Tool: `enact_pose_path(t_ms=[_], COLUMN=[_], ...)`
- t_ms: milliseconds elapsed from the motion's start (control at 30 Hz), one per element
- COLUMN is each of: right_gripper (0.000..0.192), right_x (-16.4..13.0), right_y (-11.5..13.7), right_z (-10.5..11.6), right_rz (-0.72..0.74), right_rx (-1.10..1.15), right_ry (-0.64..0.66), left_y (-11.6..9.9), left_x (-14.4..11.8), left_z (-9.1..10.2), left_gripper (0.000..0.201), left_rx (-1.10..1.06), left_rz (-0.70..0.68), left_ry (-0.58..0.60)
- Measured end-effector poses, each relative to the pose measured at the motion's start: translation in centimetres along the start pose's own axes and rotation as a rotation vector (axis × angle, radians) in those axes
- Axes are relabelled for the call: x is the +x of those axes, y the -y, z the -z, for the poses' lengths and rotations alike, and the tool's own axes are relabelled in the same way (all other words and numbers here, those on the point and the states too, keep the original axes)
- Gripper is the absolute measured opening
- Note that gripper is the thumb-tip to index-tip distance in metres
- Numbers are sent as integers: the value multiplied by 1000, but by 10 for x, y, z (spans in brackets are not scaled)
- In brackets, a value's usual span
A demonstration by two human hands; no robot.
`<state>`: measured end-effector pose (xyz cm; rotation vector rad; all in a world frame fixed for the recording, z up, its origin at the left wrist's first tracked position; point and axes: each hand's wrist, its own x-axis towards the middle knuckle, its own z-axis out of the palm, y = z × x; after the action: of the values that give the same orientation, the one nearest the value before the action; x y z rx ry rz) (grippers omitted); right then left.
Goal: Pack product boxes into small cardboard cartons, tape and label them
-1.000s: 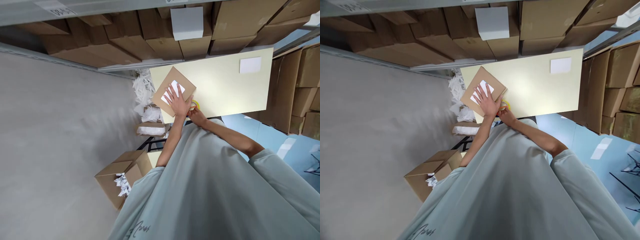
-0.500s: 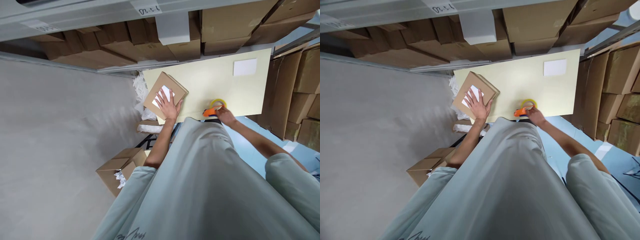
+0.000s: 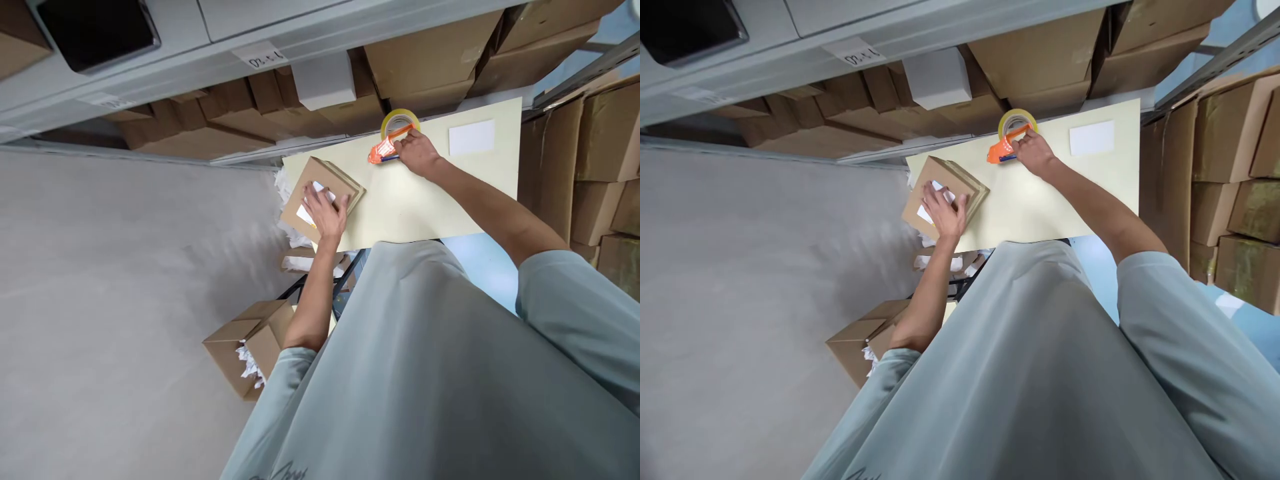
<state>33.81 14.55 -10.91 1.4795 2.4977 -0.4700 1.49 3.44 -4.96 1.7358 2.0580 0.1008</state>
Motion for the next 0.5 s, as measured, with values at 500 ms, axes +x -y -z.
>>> enact_pose_path(t_ms=[500], right_gripper=[50], right_x=[-77], right_y=[12], right_z=[-19], right_rz=[144], right_rx=[157], right_ry=[136], left_y=[-70], left_x=[-9], left_z=[-42], left_gripper=[80], left_rx=[-27], left_rz=[-196], left_ry=[118])
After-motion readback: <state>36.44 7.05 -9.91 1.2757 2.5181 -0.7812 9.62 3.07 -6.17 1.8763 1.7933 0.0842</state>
